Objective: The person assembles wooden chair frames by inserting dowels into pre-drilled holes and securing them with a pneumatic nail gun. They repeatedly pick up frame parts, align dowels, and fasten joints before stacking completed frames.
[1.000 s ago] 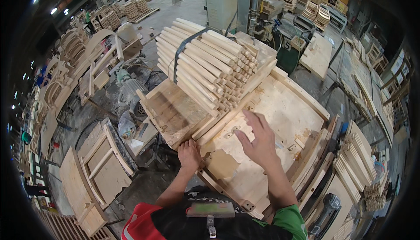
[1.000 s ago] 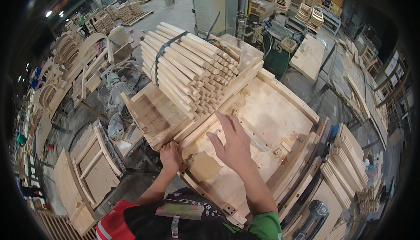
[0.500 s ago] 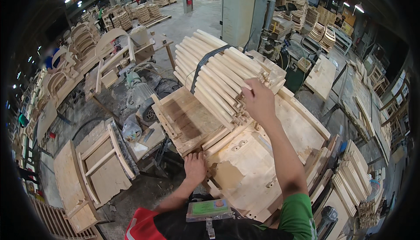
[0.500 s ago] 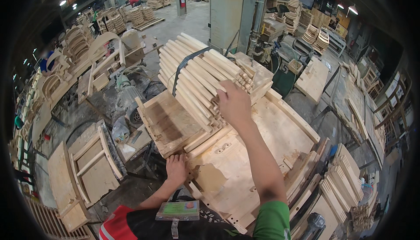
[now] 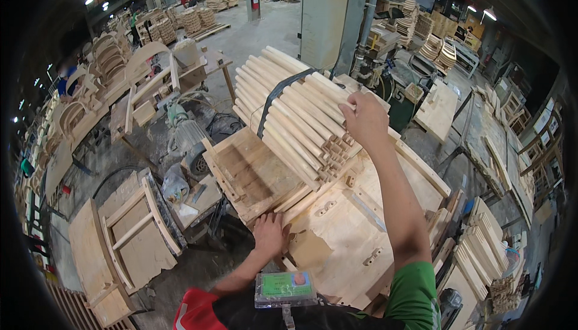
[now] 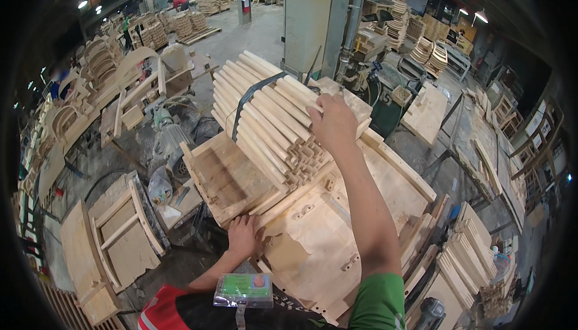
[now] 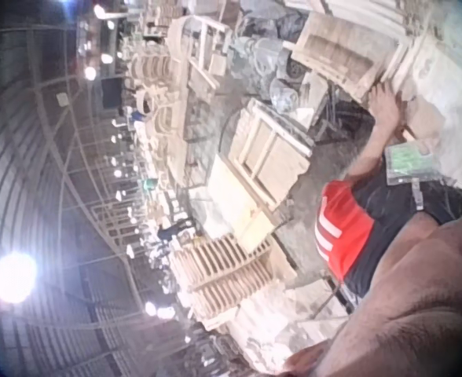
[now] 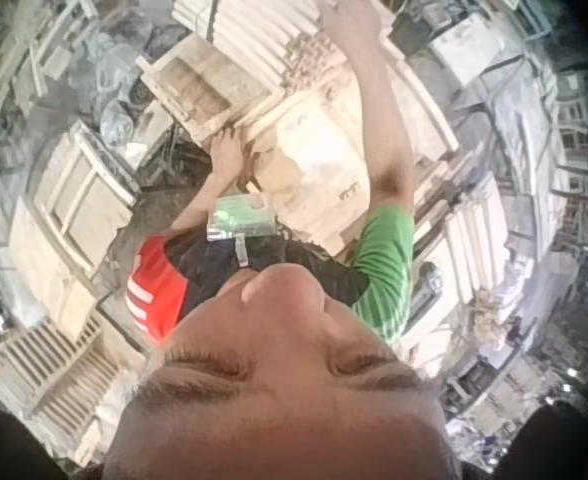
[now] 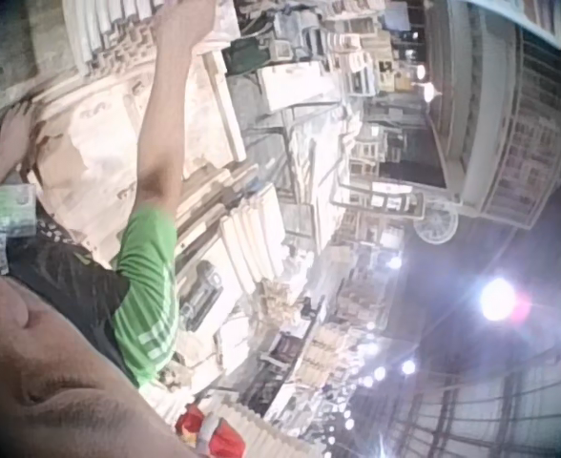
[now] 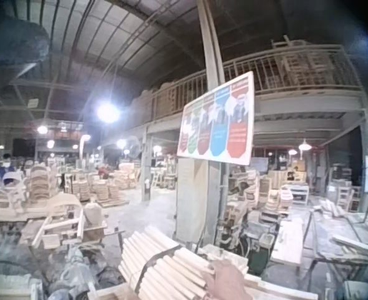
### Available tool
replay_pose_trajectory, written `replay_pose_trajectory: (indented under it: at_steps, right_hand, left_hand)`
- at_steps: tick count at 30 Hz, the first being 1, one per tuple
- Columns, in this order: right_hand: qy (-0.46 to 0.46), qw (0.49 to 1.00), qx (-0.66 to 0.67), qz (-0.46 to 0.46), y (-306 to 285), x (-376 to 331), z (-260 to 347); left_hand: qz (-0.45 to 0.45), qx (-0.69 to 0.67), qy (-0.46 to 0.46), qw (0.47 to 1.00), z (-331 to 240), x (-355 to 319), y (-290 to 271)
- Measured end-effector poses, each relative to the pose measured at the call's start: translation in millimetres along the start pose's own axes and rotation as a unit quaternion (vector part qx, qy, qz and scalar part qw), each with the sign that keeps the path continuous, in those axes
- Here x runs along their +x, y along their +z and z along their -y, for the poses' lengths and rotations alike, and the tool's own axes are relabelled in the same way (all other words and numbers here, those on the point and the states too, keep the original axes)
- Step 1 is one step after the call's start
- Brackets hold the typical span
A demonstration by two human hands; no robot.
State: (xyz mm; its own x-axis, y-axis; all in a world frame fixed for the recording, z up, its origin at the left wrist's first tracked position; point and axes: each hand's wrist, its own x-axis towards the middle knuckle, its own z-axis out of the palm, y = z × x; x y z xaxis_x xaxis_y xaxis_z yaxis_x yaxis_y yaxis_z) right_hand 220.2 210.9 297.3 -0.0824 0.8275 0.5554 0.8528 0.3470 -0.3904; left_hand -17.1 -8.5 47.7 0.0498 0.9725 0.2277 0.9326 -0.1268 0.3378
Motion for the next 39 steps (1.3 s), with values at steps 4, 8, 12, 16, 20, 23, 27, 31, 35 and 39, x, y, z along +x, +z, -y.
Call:
replay_pose_trajectory:
  at_steps: [4,8,12,16,20,23,27,31,35,39]
  right_hand:
    - [-0.049,0.994,-0.087,0.052,-1,7,-5]
    - [-0.034,0.984,-0.151,0.092,-14,-9,-6]
    - [-0.061,0.985,-0.119,0.109,-64,-62,-45]
    - [0.103,0.977,0.081,0.168,-150,-152,-100]
    - [0.264,0.89,0.327,0.179,-184,-267,-143]
    - [0.297,0.818,0.429,0.244,-150,-320,-138]
    - [0.382,0.803,0.379,0.256,-42,-336,-93]
    - [0.279,0.923,0.114,0.24,-13,-358,-99]
    - [0.24,0.95,0.026,0.2,2,-373,-120]
    - [0.191,0.958,-0.022,0.212,18,-367,-124]
  left_hand:
    - [0.025,0.0,-0.014,1.0,1,1,5]
    - [0.021,0.0,-0.004,1.0,11,-2,9]
    - [0.018,0.007,0.01,1.0,13,-7,5]
    - [0.001,0.009,0.023,1.0,10,-5,10]
    - [-0.017,0.008,0.012,1.0,6,-5,17]
    - [-0.021,0.035,0.011,0.999,7,-5,21]
    - [-0.021,0.072,0.004,0.997,0,-3,29]
    - [-0.023,0.071,-0.004,0.997,0,-3,34]
    - [-0.043,0.091,0.003,0.995,-3,-1,38]
    - [-0.03,0.093,-0.006,0.995,-3,0,40]
